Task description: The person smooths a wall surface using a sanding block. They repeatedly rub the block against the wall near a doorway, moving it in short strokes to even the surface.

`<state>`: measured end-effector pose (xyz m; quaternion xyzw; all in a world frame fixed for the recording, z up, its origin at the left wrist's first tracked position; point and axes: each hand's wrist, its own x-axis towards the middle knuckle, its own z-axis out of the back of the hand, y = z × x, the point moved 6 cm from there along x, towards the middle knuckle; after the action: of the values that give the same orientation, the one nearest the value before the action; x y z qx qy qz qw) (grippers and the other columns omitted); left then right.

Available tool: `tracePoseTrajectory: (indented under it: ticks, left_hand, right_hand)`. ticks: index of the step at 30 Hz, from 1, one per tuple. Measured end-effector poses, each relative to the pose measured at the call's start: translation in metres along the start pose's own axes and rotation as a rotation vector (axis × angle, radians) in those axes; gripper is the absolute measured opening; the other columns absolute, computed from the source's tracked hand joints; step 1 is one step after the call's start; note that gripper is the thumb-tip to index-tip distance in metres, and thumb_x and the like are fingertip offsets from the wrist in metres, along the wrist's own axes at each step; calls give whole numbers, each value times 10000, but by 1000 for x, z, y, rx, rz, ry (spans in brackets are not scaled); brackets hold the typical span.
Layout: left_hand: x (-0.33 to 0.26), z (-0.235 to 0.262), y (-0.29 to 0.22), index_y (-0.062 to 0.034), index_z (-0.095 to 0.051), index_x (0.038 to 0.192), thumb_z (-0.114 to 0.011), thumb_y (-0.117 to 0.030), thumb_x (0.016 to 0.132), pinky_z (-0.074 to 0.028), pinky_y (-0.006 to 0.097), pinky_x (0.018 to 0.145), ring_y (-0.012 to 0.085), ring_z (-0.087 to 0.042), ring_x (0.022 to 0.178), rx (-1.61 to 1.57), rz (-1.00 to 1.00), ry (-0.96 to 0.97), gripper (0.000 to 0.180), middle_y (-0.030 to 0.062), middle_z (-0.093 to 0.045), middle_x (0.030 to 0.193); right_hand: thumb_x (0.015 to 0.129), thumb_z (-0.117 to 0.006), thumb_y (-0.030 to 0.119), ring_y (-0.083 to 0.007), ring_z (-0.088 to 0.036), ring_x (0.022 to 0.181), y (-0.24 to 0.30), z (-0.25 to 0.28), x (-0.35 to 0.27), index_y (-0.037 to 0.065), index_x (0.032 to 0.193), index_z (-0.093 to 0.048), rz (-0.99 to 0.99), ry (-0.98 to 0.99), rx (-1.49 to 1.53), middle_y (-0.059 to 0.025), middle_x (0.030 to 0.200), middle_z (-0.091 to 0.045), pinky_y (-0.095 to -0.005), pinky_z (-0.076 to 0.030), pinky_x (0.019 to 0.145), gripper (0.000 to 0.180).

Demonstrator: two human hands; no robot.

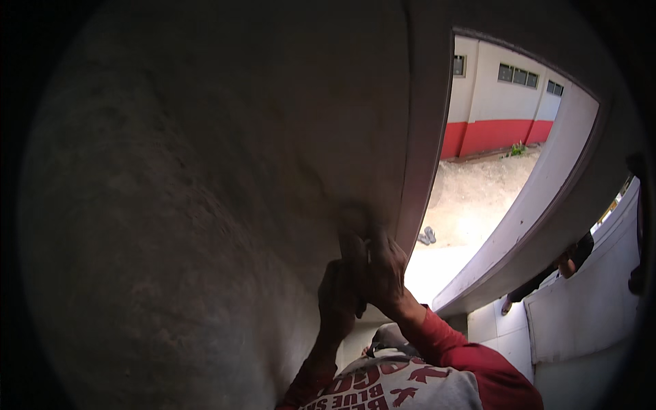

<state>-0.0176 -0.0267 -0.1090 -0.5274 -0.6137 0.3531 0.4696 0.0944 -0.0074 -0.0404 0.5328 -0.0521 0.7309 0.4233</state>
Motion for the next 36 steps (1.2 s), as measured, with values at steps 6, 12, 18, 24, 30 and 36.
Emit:
tracePoseTrajectory:
  ticks: [6,12,18,24,30,36]
  left_hand:
    - [-5,-18,9,-40,-583,1141,-511,-344,1111,-373,253,432,72,-500,505,0,144,-134,315,28,-589,743]
    - [-10,-22,23,-33,-556,1180,-500,-348,1113,-396,259,436,84,-517,510,-60,83,-139,327,37,-597,752]
    - [-13,-11,33,-38,-537,1189,-463,-361,1126,-394,254,429,78,-508,493,-11,108,-120,337,26,-573,697]
    - [-4,-9,33,-7,-550,1164,-607,-93,996,-468,328,532,186,-595,678,307,-100,-143,197,120,-589,895]
    - [3,-14,21,-3,-574,1174,-630,65,866,-489,443,635,324,-608,815,604,-377,-100,321,184,-541,1034]
    - [3,-6,33,-21,-580,1184,-588,11,946,-484,448,623,346,-621,779,356,-111,-65,240,191,-548,1026]
  right_hand:
    - [881,-737,58,-357,-668,1114,-14,32,-7,-14,1218,-684,71,-199,-70,-198,1247,-638,-447,-575,872,349]
    - [825,-749,152,-353,-575,1318,-10,21,-1,96,1333,-714,345,62,-246,-148,1454,-572,-473,-510,1060,512]
    - [790,-737,115,-347,-604,1238,-4,11,-4,55,1308,-713,420,6,-238,-157,1404,-597,-460,-539,1002,522]
    - [802,-728,95,-349,-645,1138,-6,5,-6,10,1285,-710,494,27,-228,-188,1383,-602,-442,-571,949,490]
    - [782,-733,81,-343,-660,1088,-7,4,1,-13,1266,-712,455,82,-243,-199,1327,-616,-449,-580,935,494]
    - [784,-741,100,-353,-661,1087,0,10,-2,-14,1259,-711,511,-45,-276,-198,1252,-626,-452,-583,924,490]
